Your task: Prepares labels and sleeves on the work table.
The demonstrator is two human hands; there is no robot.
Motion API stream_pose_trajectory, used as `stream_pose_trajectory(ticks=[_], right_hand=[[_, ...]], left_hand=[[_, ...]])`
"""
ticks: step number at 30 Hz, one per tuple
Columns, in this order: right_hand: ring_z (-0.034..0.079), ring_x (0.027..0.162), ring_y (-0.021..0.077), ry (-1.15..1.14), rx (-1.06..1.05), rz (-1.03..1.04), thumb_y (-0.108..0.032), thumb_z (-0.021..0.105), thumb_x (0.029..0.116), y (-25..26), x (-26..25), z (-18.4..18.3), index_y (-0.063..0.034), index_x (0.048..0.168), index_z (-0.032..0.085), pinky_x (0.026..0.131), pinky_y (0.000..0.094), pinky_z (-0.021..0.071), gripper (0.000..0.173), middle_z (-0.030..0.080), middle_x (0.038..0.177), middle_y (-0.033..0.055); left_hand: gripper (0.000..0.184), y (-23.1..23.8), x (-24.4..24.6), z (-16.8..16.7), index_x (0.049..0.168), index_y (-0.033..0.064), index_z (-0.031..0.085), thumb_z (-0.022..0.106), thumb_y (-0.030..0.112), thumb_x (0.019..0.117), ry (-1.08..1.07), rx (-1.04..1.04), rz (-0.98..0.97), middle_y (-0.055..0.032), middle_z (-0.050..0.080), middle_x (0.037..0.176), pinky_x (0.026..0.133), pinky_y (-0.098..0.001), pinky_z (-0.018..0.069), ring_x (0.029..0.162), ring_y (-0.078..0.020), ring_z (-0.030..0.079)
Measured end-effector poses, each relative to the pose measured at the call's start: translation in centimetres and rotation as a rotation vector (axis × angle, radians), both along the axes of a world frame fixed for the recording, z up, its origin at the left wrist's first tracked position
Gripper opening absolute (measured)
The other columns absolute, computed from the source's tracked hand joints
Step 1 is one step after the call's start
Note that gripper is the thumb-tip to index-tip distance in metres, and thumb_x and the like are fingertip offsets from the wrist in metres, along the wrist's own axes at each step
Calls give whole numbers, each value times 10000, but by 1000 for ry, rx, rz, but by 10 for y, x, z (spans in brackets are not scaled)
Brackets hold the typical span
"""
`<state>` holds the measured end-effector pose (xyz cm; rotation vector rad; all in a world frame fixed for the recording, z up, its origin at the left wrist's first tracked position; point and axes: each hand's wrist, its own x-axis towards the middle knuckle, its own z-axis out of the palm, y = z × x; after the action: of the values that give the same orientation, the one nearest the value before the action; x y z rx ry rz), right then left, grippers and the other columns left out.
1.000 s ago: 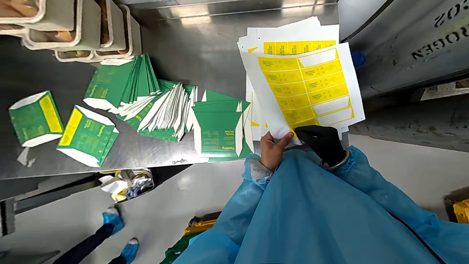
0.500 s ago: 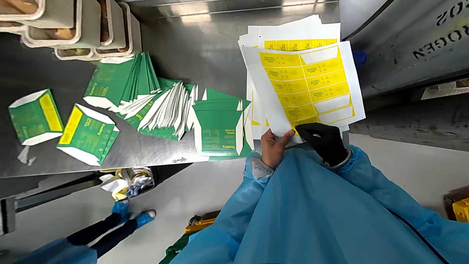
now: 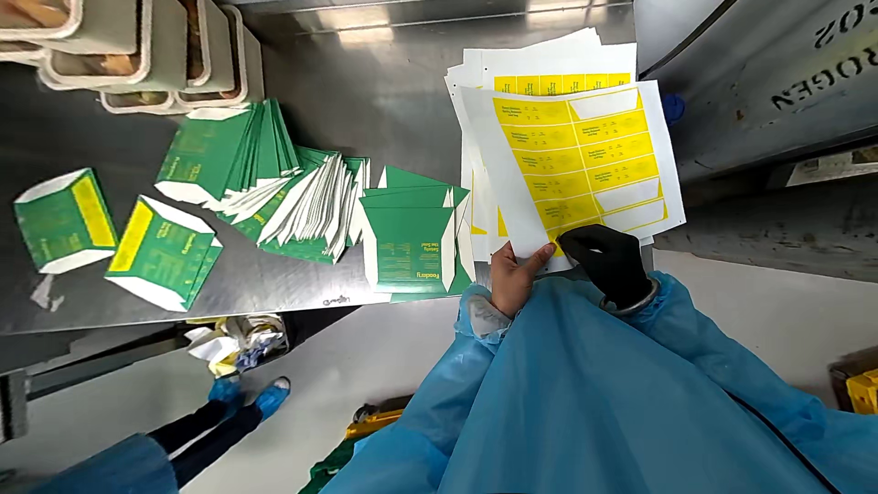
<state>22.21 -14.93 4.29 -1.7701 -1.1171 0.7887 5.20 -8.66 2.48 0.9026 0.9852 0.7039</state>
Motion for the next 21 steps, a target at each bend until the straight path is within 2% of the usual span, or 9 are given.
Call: stream_pose_trajectory(ticks=[3,5,9,15,17,21], right_hand=[[724,818,53,-72,62,15,-195,730,944,1,-5,3,-95,1077,776,753,245,633,173,769,987,-4],[712,824,54,-87,57,49,-228,731,945,1,-6,5,-111,1148,768,744,251,624,237,761,1015,-9],[721,835,43,-47,4,66,-227,744,932,-1,-10,5,-120,1109,788,759,239,629,211,765,982,-15],[741,855,51,79,-41,-40,-204,771,922,-3,-19,6,-110,1065,807,785,244,642,174,782,954,-15],[744,848,58,121,-51,-59,-187,773,920,-3,-19,7,-104,1052,809,782,249,643,160,785,948,-11],[723,770,40,211,-71,-129,-158,775,917,-2,-18,9,-99,1014,814,696,235,612,120,787,899,-14]], left_hand=[[205,2,3,2,1074,-3,698,600,174,1043,-5,-54,6,-94,758,877,744,-357,643,770,-166,745],[222,1,3,0,1067,-7,697,590,187,1054,-9,-7,-1,-95,753,861,721,-352,644,744,-166,739],[137,-1,6,1,1060,-1,672,623,123,1027,-40,31,1,-75,740,848,707,-317,632,728,-137,723],[131,-3,11,-2,1093,-19,653,647,79,1006,-71,101,19,-84,740,882,730,-327,637,758,-151,728],[106,-4,12,-3,1065,-11,670,648,72,1003,-81,120,24,-79,745,875,727,-321,636,756,-143,729],[105,-4,10,-3,1055,-16,681,649,68,999,-67,156,-6,-90,752,881,736,-335,642,766,-158,739]])
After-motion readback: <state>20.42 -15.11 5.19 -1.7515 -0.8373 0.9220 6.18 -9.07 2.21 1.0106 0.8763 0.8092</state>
